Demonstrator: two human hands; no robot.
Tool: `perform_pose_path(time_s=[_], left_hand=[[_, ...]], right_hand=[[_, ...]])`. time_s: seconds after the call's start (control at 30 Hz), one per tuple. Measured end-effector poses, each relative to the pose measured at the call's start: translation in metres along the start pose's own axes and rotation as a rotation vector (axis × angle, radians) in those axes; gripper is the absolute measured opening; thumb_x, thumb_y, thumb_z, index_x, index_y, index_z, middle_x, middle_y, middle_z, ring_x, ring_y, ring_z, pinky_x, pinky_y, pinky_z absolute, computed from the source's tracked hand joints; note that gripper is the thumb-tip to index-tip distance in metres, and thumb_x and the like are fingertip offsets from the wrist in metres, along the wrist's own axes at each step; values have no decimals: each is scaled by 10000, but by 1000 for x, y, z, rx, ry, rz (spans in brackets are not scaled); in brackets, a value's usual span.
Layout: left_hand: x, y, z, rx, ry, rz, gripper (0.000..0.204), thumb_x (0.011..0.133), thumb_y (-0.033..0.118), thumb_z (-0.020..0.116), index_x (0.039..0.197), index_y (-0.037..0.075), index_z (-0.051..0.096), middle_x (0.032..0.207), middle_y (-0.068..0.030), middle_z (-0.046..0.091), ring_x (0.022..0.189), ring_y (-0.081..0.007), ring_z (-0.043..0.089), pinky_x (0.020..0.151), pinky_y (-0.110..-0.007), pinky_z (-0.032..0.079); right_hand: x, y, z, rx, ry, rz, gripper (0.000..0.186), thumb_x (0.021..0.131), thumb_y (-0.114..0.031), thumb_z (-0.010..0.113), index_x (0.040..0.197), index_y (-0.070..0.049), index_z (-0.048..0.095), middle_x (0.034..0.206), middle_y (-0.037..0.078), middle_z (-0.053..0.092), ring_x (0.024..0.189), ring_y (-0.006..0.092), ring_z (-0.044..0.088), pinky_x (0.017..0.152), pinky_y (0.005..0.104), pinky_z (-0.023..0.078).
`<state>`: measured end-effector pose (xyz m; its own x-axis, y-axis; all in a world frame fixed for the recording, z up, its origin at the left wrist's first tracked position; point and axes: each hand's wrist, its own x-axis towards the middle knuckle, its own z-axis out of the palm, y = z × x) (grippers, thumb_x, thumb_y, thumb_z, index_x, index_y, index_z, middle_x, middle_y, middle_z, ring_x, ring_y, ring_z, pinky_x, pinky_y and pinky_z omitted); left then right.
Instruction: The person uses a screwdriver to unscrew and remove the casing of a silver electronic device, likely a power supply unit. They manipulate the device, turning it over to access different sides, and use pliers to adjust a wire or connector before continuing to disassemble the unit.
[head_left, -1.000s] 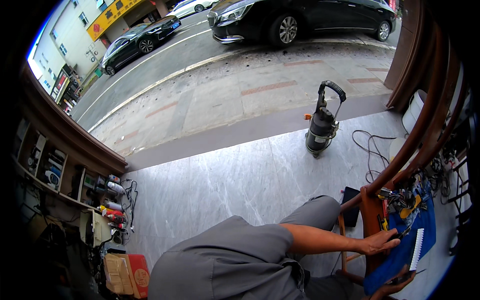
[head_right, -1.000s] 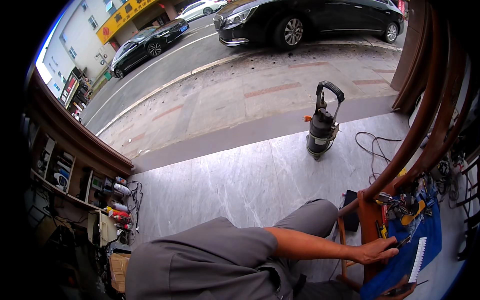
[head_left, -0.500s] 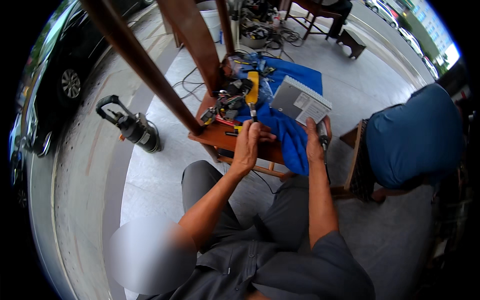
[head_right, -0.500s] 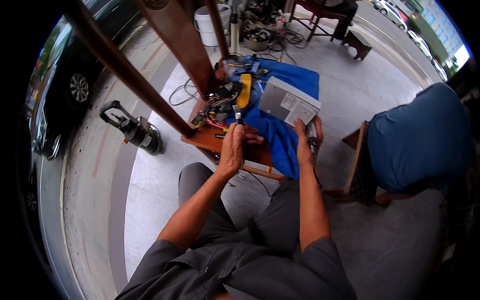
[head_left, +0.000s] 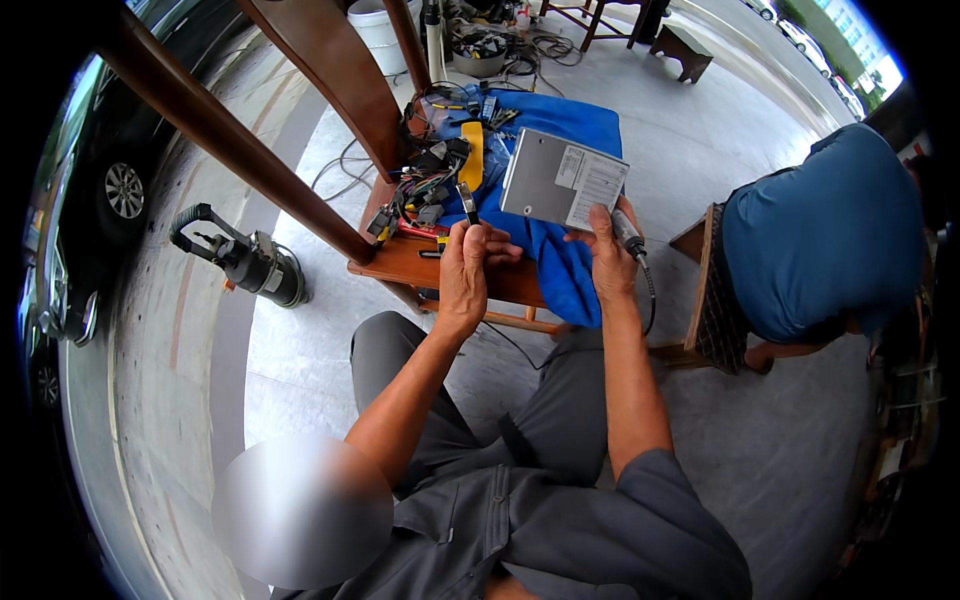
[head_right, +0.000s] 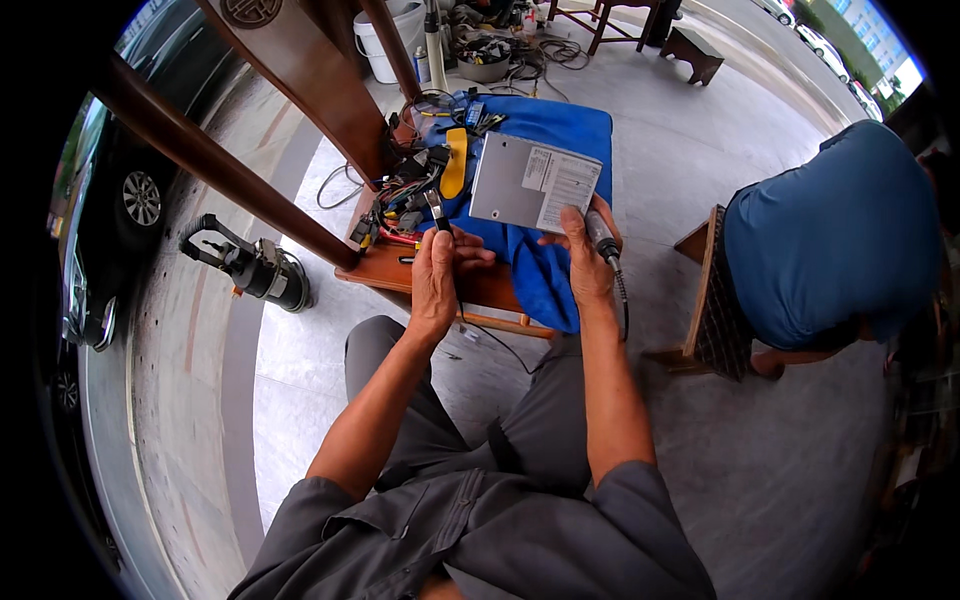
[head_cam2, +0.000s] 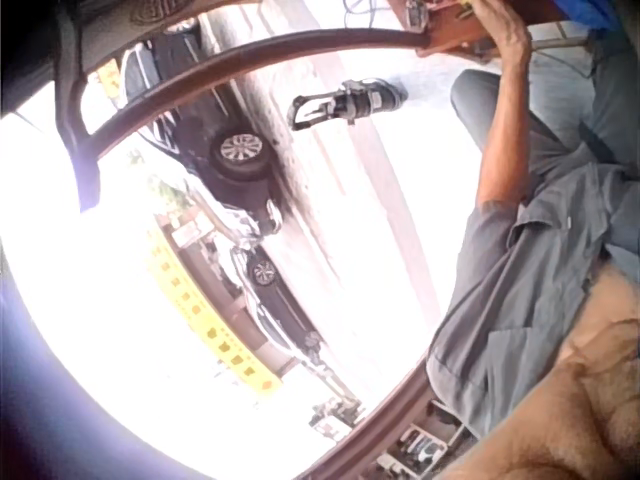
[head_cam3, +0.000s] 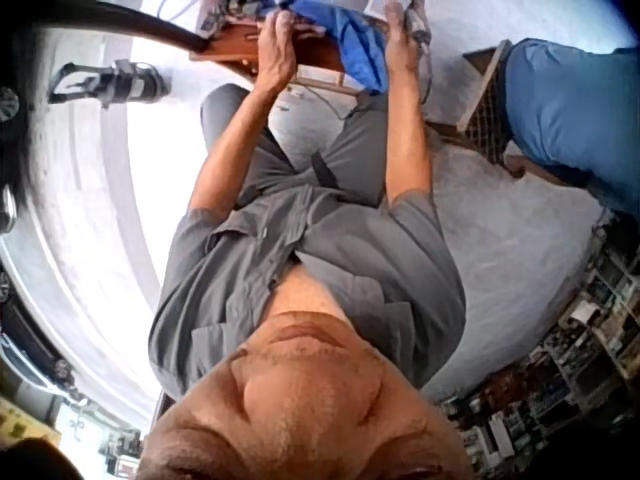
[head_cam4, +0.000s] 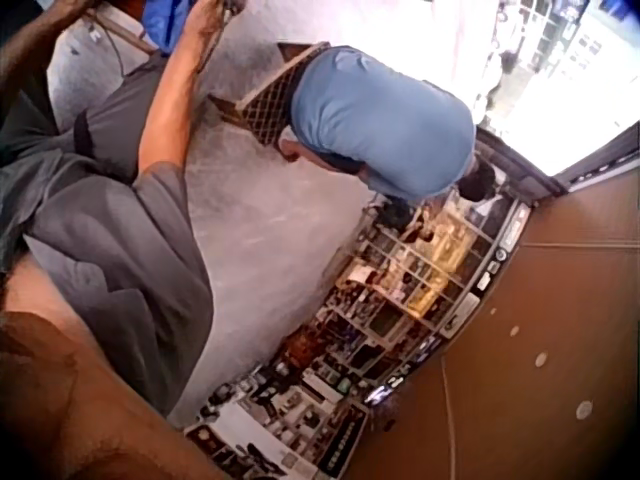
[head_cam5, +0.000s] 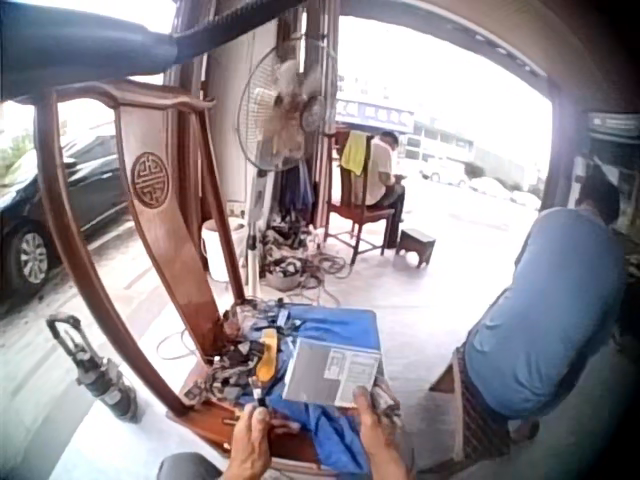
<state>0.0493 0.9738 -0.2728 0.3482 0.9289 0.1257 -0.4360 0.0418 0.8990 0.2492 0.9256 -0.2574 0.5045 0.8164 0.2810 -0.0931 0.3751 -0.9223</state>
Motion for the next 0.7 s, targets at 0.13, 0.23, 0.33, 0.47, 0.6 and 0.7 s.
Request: perform_pose_path(time_s=[0.13, 0.23, 0.33, 0.47, 0.6, 0.7], left_hand=[[2, -1, 0, -19, 22, -5, 431, 1122, 422, 399, 1113, 0, 485, 1043, -149, 610, 910, -219, 704, 859, -340, 589], [0, 0, -2, -32, 29, -5, 435, 1122, 427, 396, 1111, 2, 489, 1037, -146, 607, 913, -218, 702, 854, -341, 589], [0, 0, 1, -22, 29, -18, 435, 1122, 426, 397, 1110, 3, 495, 1035, -144, 608, 910, -215, 700, 847, -340, 588], [0, -1, 1, -13, 28, -9, 432, 1121, 424, 403, 1112, 4, 502, 1030, -141, 609, 901, -213, 698, 833, -340, 588], [1, -5, -3, -33, 25, 0, 442, 1116, 433, 413, 1126, 1, 506, 1040, -145, 613, 903, -211, 697, 839, -346, 592], [2, -5, -2, -37, 17, 0, 456, 1114, 444, 413, 1128, -2, 507, 1051, -153, 615, 905, -214, 698, 845, -351, 595]], right_hand=[[3, -1, 1, 136, -26, 39, 521, 1008, -335, 674, 1356, 13, 504, 1116, 156, 702, 915, 227, 726, 673, 334, 618], [4, -2, -3, 249, -62, 86, 497, 1012, -358, 662, 1324, 2, 516, 1086, 156, 709, 889, 238, 728, 654, 332, 608], [6, -1, -9, 332, -91, 128, 449, 1031, -381, 624, 1284, -21, 534, 1081, 145, 713, 874, 247, 727, 633, 332, 586], [4, 6, -19, 489, -94, 219, 415, 1056, -391, 576, 1305, -59, 576, 1126, 124, 719, 861, 228, 687, 621, 330, 511], [4, 5, -18, 729, -65, 323, 431, 1066, -407, 544, 1345, -78, 569, 1127, 105, 694, 944, 209, 657, 599, 309, 471], [4, 6, -23, 851, -26, 362, 491, 1059, -385, 553, 1428, -63, 510, 974, 94, 635, 833, 191, 601, 592, 290, 460]])
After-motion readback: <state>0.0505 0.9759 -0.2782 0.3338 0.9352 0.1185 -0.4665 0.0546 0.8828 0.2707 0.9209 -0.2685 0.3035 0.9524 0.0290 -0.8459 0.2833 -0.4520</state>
